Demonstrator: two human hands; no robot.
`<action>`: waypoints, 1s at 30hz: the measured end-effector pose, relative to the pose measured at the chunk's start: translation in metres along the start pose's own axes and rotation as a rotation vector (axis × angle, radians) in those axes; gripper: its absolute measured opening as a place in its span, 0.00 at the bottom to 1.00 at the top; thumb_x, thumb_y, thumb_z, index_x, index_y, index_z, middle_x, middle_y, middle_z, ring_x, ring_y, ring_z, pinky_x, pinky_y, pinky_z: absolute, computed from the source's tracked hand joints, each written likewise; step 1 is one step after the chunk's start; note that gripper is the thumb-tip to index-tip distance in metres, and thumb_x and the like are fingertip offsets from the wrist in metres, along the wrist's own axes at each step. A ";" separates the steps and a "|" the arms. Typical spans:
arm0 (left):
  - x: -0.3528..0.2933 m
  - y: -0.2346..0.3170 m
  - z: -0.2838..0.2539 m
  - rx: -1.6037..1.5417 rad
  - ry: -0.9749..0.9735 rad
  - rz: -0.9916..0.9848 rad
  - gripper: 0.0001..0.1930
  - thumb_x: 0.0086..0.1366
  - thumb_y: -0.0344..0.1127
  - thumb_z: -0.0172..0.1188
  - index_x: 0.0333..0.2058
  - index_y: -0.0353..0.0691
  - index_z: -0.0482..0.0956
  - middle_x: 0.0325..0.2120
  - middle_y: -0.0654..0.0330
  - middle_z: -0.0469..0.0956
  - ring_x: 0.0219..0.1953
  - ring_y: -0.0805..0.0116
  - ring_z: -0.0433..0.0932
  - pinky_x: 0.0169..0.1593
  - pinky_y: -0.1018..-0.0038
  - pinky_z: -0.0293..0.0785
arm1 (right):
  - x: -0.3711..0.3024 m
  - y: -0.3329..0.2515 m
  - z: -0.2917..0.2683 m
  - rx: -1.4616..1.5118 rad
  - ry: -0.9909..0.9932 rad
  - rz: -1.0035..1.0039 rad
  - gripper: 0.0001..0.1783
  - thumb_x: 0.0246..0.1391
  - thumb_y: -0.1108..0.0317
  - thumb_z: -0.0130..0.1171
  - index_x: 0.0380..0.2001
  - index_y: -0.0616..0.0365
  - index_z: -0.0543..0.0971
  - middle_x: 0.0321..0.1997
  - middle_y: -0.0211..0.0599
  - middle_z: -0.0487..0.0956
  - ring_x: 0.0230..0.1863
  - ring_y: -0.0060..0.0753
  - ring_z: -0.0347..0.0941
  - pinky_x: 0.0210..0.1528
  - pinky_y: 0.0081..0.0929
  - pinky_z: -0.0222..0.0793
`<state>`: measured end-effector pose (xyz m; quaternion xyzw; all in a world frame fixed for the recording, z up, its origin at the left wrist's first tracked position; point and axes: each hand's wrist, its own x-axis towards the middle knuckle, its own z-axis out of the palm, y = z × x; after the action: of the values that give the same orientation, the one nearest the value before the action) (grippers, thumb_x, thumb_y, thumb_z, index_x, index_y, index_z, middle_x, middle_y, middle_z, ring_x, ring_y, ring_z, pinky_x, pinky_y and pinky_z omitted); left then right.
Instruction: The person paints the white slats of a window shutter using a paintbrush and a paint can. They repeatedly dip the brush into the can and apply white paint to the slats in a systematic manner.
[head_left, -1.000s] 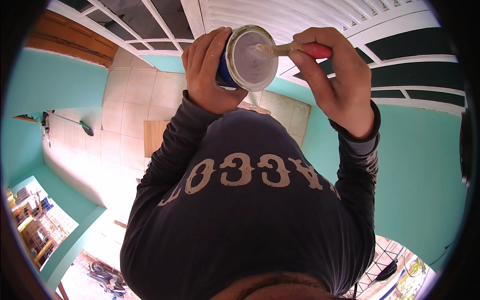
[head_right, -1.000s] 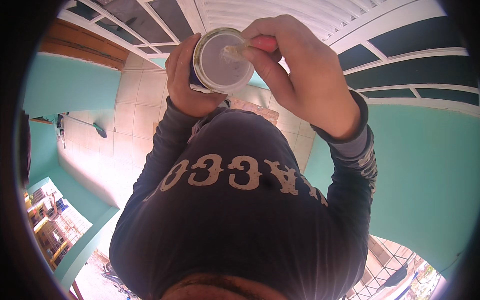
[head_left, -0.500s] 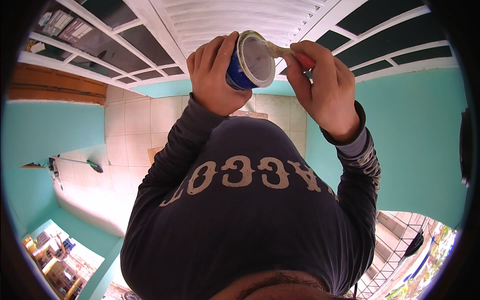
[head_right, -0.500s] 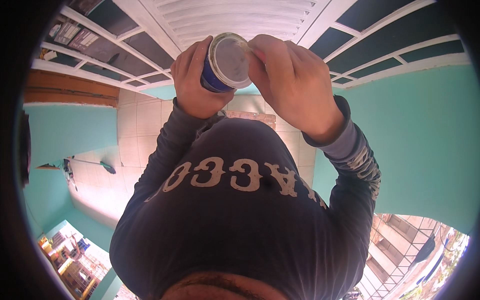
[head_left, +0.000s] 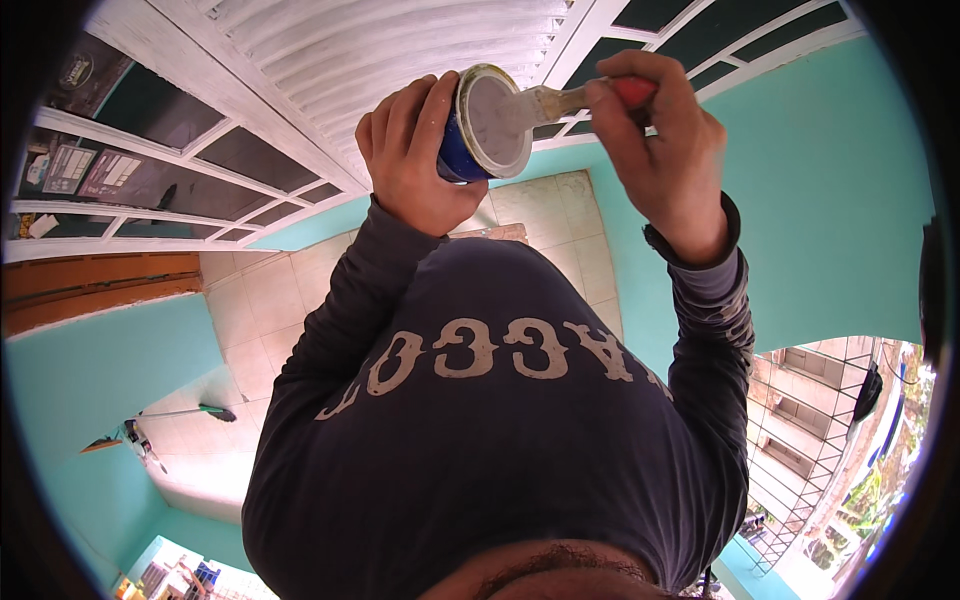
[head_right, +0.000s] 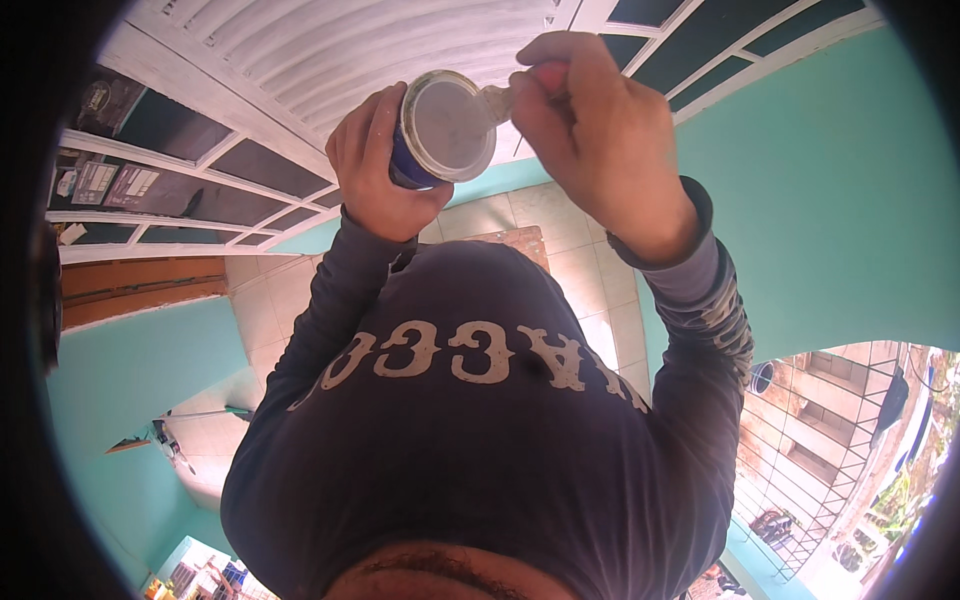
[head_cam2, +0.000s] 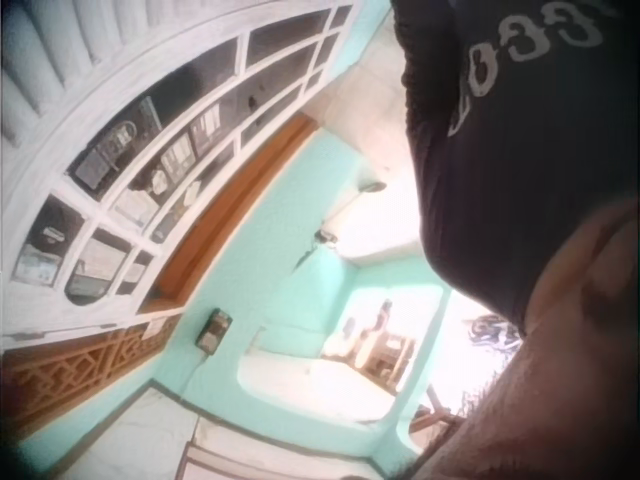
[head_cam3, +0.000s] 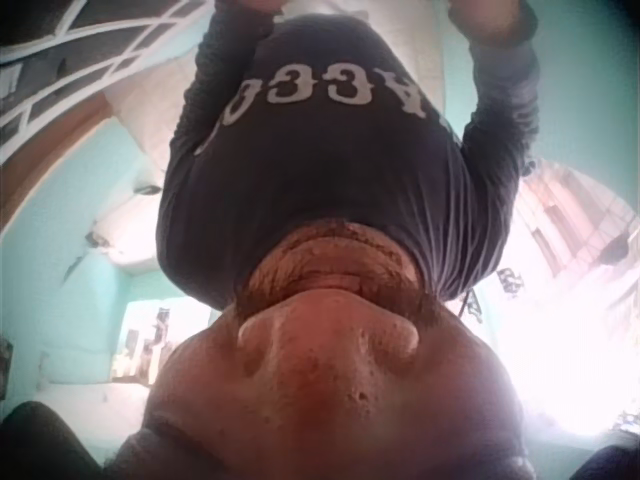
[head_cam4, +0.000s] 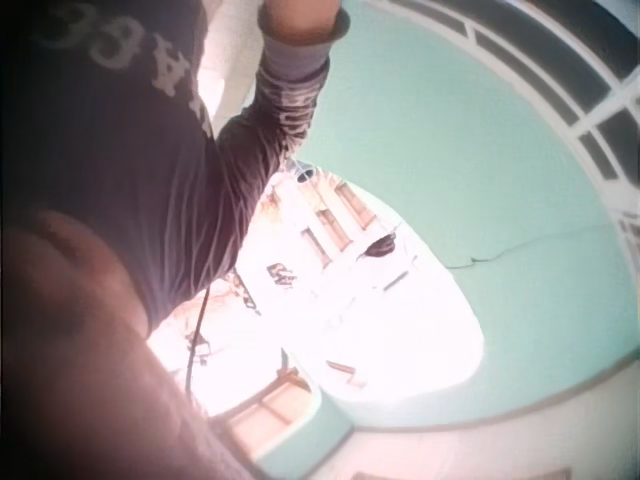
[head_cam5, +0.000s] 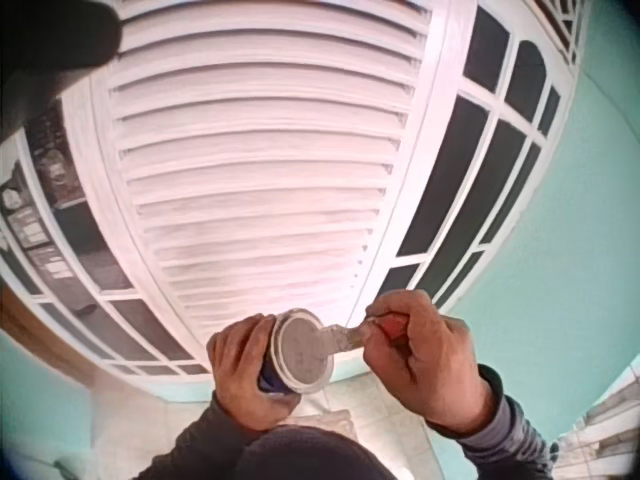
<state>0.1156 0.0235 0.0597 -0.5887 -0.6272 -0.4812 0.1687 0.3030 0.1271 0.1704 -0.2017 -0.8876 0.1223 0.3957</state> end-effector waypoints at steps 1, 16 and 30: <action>-0.001 -0.004 -0.002 -0.002 -0.007 0.001 0.51 0.28 0.32 0.76 0.61 0.43 0.71 0.53 0.54 0.75 0.54 0.55 0.73 0.58 0.57 0.59 | 0.003 -0.002 -0.003 0.023 0.012 0.016 0.13 0.57 0.72 0.64 0.45 0.59 0.75 0.27 0.35 0.83 0.25 0.30 0.82 0.26 0.22 0.74; 0.008 -0.058 -0.027 -0.227 0.034 0.072 0.49 0.28 0.28 0.72 0.59 0.42 0.74 0.57 0.52 0.74 0.59 0.50 0.71 0.63 0.53 0.60 | 0.041 -0.027 0.009 0.375 -0.431 -0.092 0.12 0.55 0.81 0.57 0.44 0.67 0.77 0.38 0.44 0.82 0.38 0.40 0.82 0.43 0.29 0.77; -0.002 -0.078 -0.025 -0.353 0.023 0.091 0.47 0.30 0.27 0.70 0.59 0.43 0.75 0.57 0.53 0.74 0.59 0.49 0.71 0.64 0.52 0.60 | 0.047 -0.052 0.001 0.430 -0.397 0.331 0.13 0.51 0.79 0.46 0.41 0.67 0.71 0.44 0.52 0.79 0.37 0.29 0.75 0.41 0.26 0.72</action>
<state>0.0371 0.0148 0.0386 -0.6313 -0.5039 -0.5824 0.0915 0.2602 0.1025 0.2200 -0.2273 -0.8564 0.4061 0.2234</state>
